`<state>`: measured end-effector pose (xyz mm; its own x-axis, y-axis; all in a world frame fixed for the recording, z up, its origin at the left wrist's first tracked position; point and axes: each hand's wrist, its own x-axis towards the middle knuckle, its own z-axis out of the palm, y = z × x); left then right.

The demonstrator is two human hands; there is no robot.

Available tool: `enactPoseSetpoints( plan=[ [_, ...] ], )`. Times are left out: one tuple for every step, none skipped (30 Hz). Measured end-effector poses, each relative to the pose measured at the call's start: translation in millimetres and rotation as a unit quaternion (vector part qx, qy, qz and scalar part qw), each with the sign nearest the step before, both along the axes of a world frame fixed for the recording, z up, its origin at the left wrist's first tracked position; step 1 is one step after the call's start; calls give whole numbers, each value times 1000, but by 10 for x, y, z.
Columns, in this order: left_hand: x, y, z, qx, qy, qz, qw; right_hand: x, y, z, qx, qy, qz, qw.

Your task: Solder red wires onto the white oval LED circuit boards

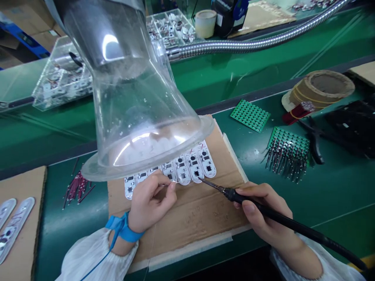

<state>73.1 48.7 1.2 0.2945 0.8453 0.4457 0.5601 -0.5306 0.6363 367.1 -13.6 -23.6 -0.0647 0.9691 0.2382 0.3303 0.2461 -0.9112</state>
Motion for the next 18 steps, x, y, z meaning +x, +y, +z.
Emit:
enactPoseSetpoints(
  plan=[
    [-3,0,0,2,-1,2,1000,3,-5,-8,1,5,-2,1000],
    [-7,-1,1,4,-1,3,1000,5,-9,-14,2,6,-2,1000],
    [-10,0,1,5,0,3,1000,6,-10,-18,2,4,1,1000],
    [-11,0,1,5,1,2,1000,5,-8,-19,2,0,4,1000],
    [-12,1,-1,2,2,0,1000,3,-3,-15,3,-5,7,1000],
    [-11,2,-3,-1,2,-2,1000,-1,5,-8,4,-11,9,1000],
    [-9,3,-5,-3,2,-4,1000,-6,15,3,6,-17,11,1000],
    [-6,4,-8,-5,1,-5,1000,-10,26,15,9,-24,15,1000],
    [-2,6,-11,-7,1,-6,1000,-14,35,27,11,-30,20,999],
    [2,8,-13,-8,2,-5,1000,-16,40,37,12,-35,25,999],
    [5,10,-15,-8,3,-6,1000,-16,41,43,12,-38,30,999],
    [8,12,-16,-7,3,-8,1000,-14,37,43,11,-36,32,999],
    [9,13,-16,-6,3,-9,1000,-9,26,37,11,-30,31,999],
    [8,13,-16,-5,1,-11,1000,-3,11,26,11,-18,26,999],
    [6,12,-15,-3,-1,-13,1000,4,-8,10,12,0,17,1000],
    [3,10,-14,-1,-4,-14,1000,12,-29,-9,11,21,7,1000],
    [-1,8,-14,0,-6,-15,1000,19,-49,-28,8,42,-3,999],
    [-4,5,-14,0,-7,-16,1000,25,-66,-46,4,58,-13,998]
  ],
)
